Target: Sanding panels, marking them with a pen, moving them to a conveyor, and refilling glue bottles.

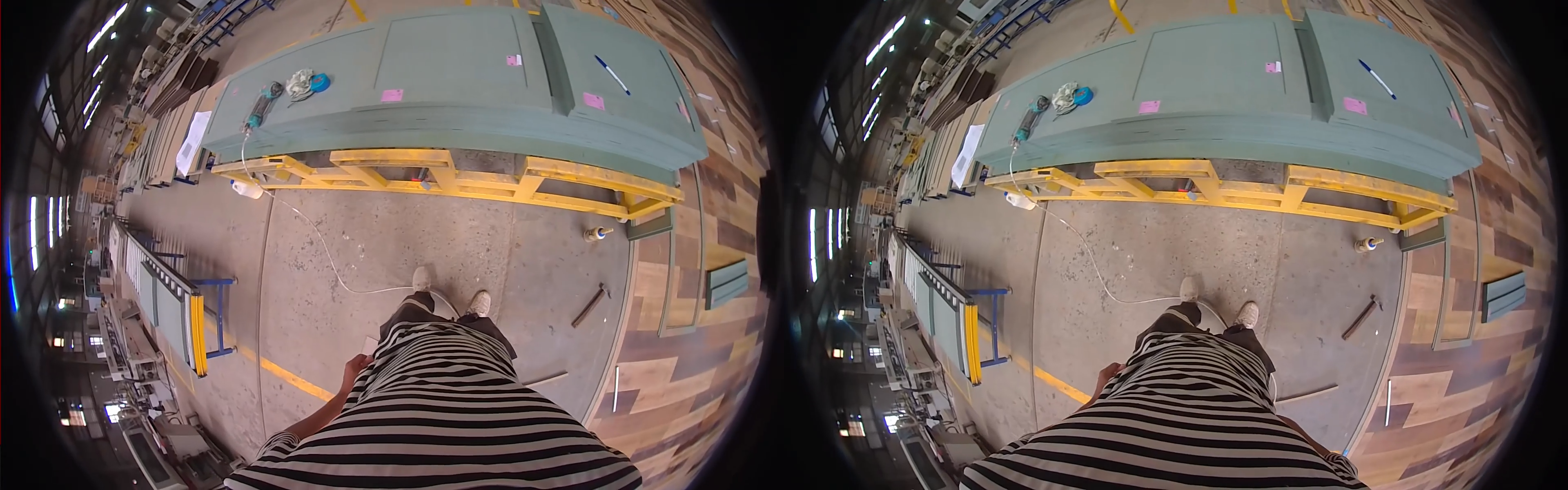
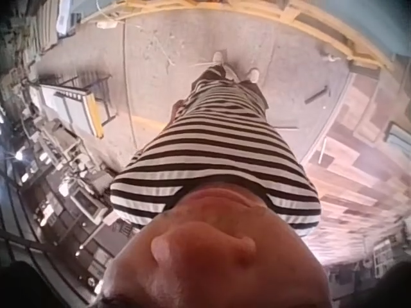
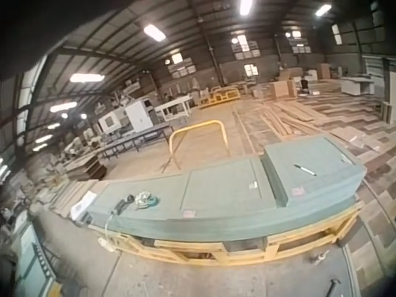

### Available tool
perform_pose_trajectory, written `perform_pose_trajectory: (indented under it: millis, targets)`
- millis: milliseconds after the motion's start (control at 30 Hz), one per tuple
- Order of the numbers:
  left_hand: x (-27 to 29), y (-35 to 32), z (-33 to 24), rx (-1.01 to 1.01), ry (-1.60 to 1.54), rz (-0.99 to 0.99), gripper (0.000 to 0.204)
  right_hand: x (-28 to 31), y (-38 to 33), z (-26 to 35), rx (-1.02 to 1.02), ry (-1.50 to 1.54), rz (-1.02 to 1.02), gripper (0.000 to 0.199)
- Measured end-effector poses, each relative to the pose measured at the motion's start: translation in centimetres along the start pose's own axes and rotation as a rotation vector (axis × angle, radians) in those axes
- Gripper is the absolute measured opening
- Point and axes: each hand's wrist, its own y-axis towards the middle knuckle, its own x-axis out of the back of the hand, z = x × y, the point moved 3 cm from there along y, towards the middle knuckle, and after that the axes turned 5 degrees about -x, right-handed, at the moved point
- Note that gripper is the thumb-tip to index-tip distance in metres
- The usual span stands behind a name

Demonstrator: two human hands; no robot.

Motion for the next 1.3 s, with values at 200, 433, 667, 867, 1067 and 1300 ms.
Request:
perform_pose_trajectory:
  millis: [200, 433, 667, 867, 1067, 1300]
  targets:
    - [-0.4, 0.5, 3.4, 0.196, -0.29, -0.067, 0.045, -0.6, 0.6, 1.0, 0.018, -0.207, -0.067, 0.02]
    - [2.5, 4.0, 6.0, 0.112, -0.119, -0.119, 0.059, -5.7, 0.5, 1.2, 0.015, -0.535, -0.018, 0.019]
    - [9.1, 5.7, 16.9, 0.165, 0.38, -0.147, 0.036, -10.9, 4.2, 5.7, 0.112, -0.826, -0.091, 0.018]
    - [4.7, 10.6, 18.6, 0.528, -0.404, 0.032, 0.062, -13.5, 5.4, 6.2, 0.17, -1.041, -0.197, 0.018]
    - [7.2, 14.4, 9.3, 0.381, -0.616, 0.128, 0.047, -7.4, 10.1, 2.0, 0.358, -1.1, -0.272, 0.019]
    - [13.1, 7.5, 9.5, 0.244, -0.602, -0.626, 0.023, -16.9, 12.7, 19.2, 0.497, -1.111, -0.077, 0.037]
